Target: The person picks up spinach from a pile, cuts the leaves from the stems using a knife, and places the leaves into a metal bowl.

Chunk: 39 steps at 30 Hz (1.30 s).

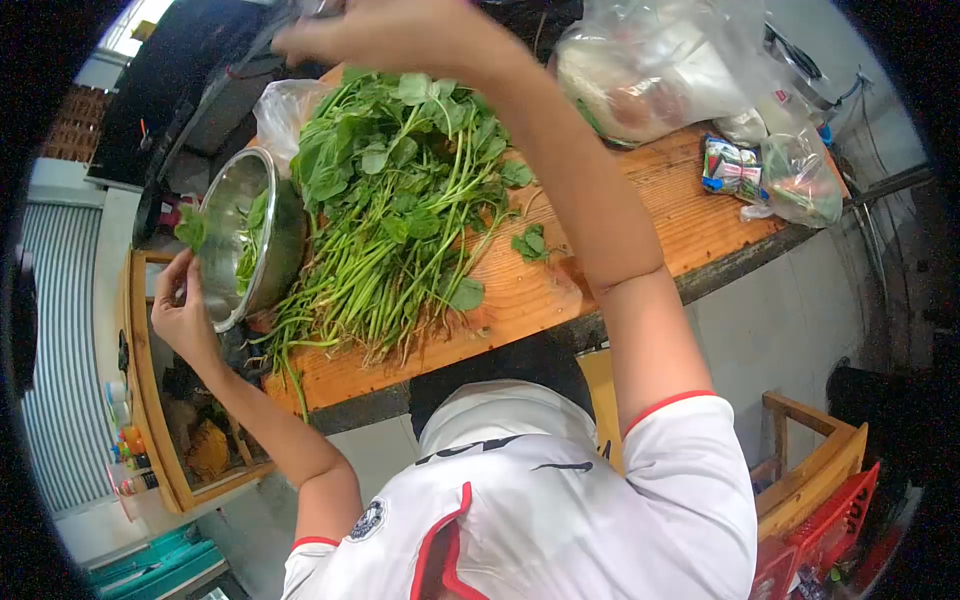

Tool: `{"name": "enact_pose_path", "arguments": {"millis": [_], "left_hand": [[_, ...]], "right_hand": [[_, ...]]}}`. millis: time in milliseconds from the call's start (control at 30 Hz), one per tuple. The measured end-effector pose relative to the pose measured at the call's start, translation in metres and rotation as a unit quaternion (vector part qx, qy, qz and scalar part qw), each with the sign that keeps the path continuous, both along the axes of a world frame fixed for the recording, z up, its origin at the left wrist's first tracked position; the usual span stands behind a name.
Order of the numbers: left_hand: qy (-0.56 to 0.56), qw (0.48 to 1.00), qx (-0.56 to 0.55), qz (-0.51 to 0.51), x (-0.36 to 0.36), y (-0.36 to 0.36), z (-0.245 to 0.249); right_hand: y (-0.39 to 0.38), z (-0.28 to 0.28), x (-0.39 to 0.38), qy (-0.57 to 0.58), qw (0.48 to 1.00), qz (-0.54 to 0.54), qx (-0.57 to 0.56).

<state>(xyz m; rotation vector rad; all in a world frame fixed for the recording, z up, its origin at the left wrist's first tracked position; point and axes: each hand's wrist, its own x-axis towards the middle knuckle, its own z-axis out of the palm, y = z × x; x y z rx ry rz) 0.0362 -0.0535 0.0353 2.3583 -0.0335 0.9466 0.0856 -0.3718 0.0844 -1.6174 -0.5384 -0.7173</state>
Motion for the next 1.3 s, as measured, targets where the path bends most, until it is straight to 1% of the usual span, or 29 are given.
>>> {"name": "enact_pose_path", "arguments": {"millis": [33,67,133,167,233,300,333,367,400,467,567,600,700,733,767,833,933,1033,1133,1233,1300], "left_hand": [[0.03,0.998,0.048,0.013,0.003,0.014,-0.002],[0.031,0.997,0.072,0.021,0.001,0.014,-0.004],[0.03,0.992,0.119,0.034,0.001,0.007,-0.005],[0.021,0.993,0.119,0.012,-0.004,-0.001,-0.007],[-0.001,0.993,0.114,-0.033,-0.024,-0.055,-0.002],[0.048,0.979,0.084,-0.177,-0.047,-0.118,-0.008],[0.047,0.954,0.161,-0.248,-0.054,-0.141,-0.017],[0.058,0.932,0.145,-0.326,-0.061,-0.165,-0.035],[0.089,0.903,0.155,-0.39,-0.064,-0.184,-0.052],[0.116,0.876,0.185,-0.43,-0.065,-0.217,-0.076],[0.158,0.868,0.195,-0.429,-0.062,-0.238,-0.088],[0.145,0.88,0.176,-0.417,-0.058,-0.242,-0.095],[0.18,0.899,0.108,-0.384,-0.044,-0.238,-0.098],[0.18,0.905,0.047,-0.382,-0.037,-0.237,-0.095],[0.231,0.898,-0.023,-0.373,-0.031,-0.235,-0.089],[0.326,0.866,-0.161,-0.343,-0.022,-0.228,-0.08],[0.333,0.824,-0.27,-0.37,-0.012,-0.222,-0.079],[0.367,0.799,-0.298,-0.373,-0.013,-0.224,-0.078],[0.357,0.807,-0.265,-0.389,-0.014,-0.228,-0.087],[0.363,0.818,-0.225,-0.384,-0.016,-0.234,-0.086],[0.343,0.836,-0.205,-0.375,-0.015,-0.236,-0.086]], "right_hand": [[-0.025,0.006,-0.005,0.0,0.999,0.048,0.001],[-0.05,0.012,-0.009,0.002,0.995,0.096,0.003],[-0.074,0.021,-0.028,-0.008,0.995,0.071,0.074],[-0.08,0.023,-0.032,-0.036,0.995,0.042,0.082],[-0.091,0.027,-0.04,-0.09,0.991,-0.021,0.095],[-0.108,0.028,-0.05,-0.142,0.984,0.003,0.109],[-0.111,0.028,-0.054,-0.162,0.98,0.009,0.118],[-0.108,0.028,-0.06,-0.169,0.976,0.0,0.136],[-0.107,0.028,-0.061,-0.174,0.975,-0.008,0.141],[-0.108,0.027,-0.061,-0.182,0.973,-0.027,0.137],[-0.12,0.027,-0.056,-0.165,0.978,-0.061,0.11],[-0.123,0.025,-0.054,-0.165,0.978,-0.066,0.109],[-0.128,0.024,-0.051,-0.161,0.978,-0.073,0.112],[-0.129,0.023,-0.049,-0.16,0.978,-0.075,0.114],[-0.131,0.022,-0.048,-0.158,0.978,-0.076,0.116],[-0.132,0.021,-0.046,-0.154,0.978,-0.077,0.118],[-0.134,0.022,-0.044,-0.155,0.977,-0.079,0.123],[-0.134,0.021,-0.045,-0.151,0.977,-0.079,0.126],[-0.134,0.021,-0.044,-0.148,0.978,-0.08,0.127],[-0.135,0.021,-0.044,-0.144,0.978,-0.084,0.126],[-0.136,0.021,-0.045,-0.142,0.978,-0.087,0.126]]}}
